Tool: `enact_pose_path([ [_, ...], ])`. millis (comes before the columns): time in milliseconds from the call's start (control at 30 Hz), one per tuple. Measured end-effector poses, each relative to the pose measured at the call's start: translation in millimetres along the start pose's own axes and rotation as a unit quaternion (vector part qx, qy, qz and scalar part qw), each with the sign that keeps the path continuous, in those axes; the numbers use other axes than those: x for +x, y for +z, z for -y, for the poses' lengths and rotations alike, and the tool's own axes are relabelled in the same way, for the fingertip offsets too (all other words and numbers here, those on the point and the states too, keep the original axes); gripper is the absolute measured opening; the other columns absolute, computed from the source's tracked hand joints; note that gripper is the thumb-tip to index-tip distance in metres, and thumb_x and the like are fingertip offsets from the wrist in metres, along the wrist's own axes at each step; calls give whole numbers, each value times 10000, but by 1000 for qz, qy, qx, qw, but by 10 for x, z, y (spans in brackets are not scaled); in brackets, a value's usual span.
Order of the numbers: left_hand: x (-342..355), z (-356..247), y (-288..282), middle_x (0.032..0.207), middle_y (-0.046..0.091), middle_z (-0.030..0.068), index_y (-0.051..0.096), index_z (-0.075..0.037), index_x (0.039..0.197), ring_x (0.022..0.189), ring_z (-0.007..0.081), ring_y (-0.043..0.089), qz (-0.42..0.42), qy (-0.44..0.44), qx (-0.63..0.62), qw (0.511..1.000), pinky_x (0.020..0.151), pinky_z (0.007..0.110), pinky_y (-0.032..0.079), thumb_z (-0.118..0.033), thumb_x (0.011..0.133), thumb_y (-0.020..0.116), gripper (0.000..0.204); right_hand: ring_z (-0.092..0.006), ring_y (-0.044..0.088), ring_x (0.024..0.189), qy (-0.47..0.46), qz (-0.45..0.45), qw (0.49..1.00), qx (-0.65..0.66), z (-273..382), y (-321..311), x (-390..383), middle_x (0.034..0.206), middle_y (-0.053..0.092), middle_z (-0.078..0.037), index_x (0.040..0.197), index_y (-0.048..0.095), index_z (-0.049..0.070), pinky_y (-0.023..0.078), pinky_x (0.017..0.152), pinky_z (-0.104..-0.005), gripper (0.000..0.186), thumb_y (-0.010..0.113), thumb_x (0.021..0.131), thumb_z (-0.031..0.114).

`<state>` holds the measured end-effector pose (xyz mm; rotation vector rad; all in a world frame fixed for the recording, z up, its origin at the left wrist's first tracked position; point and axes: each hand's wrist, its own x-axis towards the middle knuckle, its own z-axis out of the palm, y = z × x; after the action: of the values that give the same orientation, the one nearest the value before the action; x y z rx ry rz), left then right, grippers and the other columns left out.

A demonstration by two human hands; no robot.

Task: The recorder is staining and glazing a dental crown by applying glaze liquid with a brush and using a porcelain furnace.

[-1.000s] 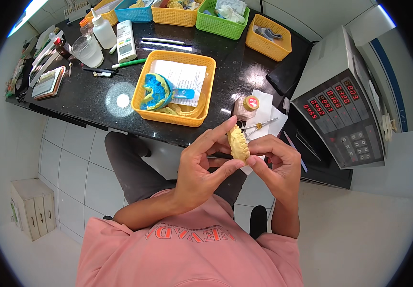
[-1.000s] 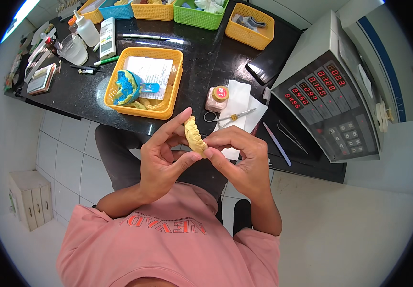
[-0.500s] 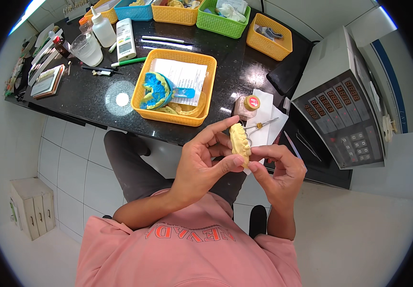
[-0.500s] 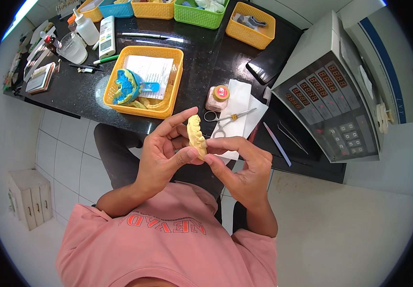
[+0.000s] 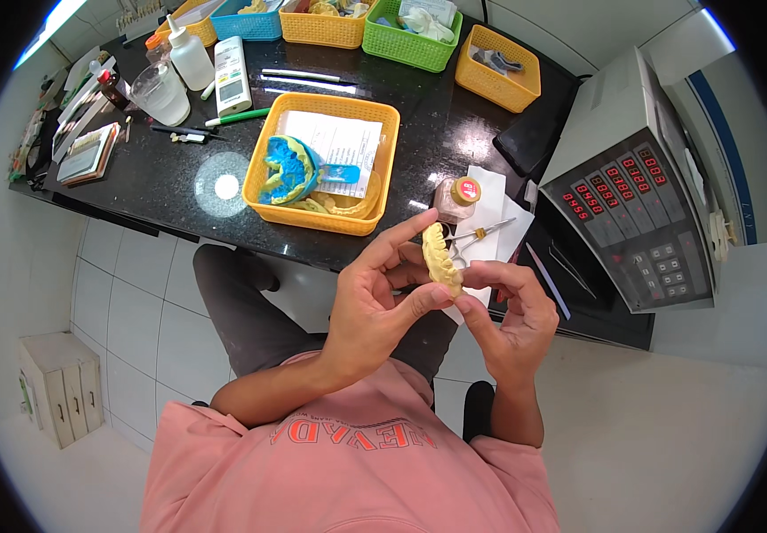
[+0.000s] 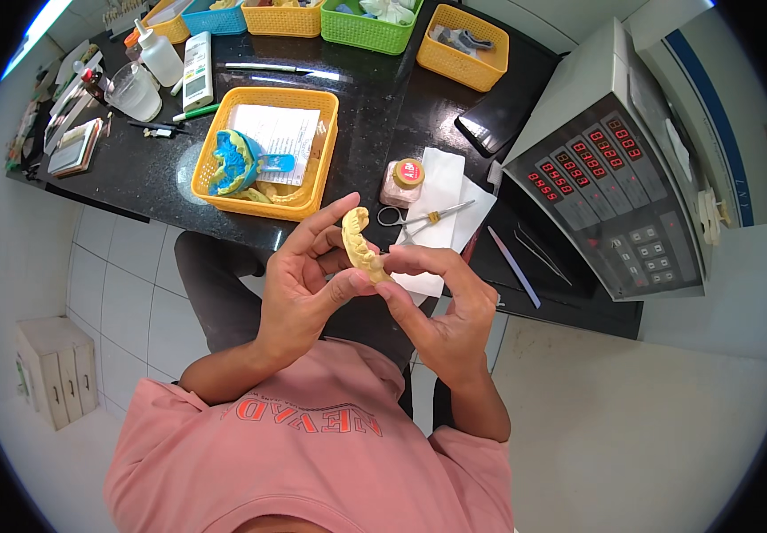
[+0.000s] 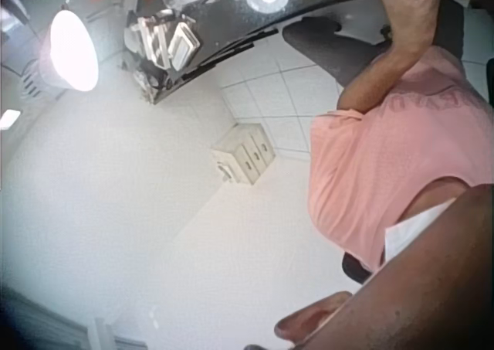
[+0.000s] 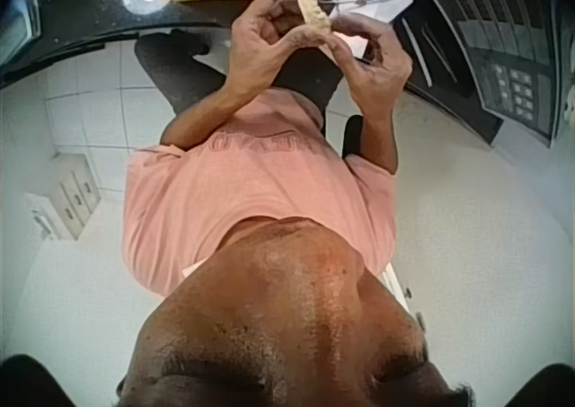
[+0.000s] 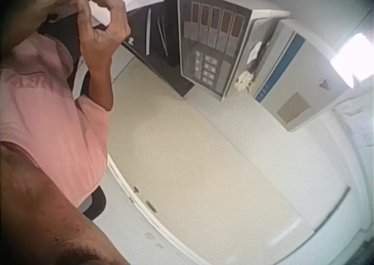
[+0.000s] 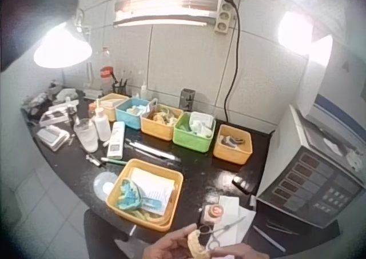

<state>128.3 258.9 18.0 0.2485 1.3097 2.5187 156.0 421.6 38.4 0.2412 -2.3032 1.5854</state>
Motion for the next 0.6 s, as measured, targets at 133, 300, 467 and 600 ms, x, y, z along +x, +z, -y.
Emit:
enact_pose_path([
  [133, -16, 6, -29, 1133, 576, 105, 346, -20, 1451, 1074, 166, 609, 5, 4, 8, 1000, 902, 298, 548, -36, 863, 706, 690, -213, 698, 833, -83, 12, 996, -36, -56, -12, 43, 918, 713, -123, 1009, 683, -22, 540, 746, -301, 274, 771, 753, 17],
  [300, -20, 28, -41, 1173, 577, 125, 341, -22, 1454, 1083, 168, 607, 12, 6, 6, 1000, 905, 294, 545, -31, 874, 690, 676, -236, 694, 826, -138, -4, 988, -65, -41, 1, 45, 929, 699, -132, 1029, 678, -10, 547, 704, -312, 293, 770, 754, 22],
  [467, 0, 6, -6, 1234, 571, 158, 280, -23, 1480, 1141, 221, 600, 23, 19, -14, 999, 955, 328, 520, 1, 908, 627, 670, -219, 678, 810, -111, -47, 988, -95, 70, 67, 62, 962, 671, -128, 1017, 697, 19, 538, 657, -286, 266, 774, 763, 42],
  [600, -14, 11, 1, 1285, 543, 177, 265, -10, 1487, 1153, 207, 577, 18, 53, -10, 998, 1000, 332, 472, 67, 899, 600, 681, -207, 675, 778, -101, -32, 990, -94, 20, 42, 55, 935, 680, -128, 1013, 695, 8, 537, 636, -285, 260, 774, 769, 46],
])
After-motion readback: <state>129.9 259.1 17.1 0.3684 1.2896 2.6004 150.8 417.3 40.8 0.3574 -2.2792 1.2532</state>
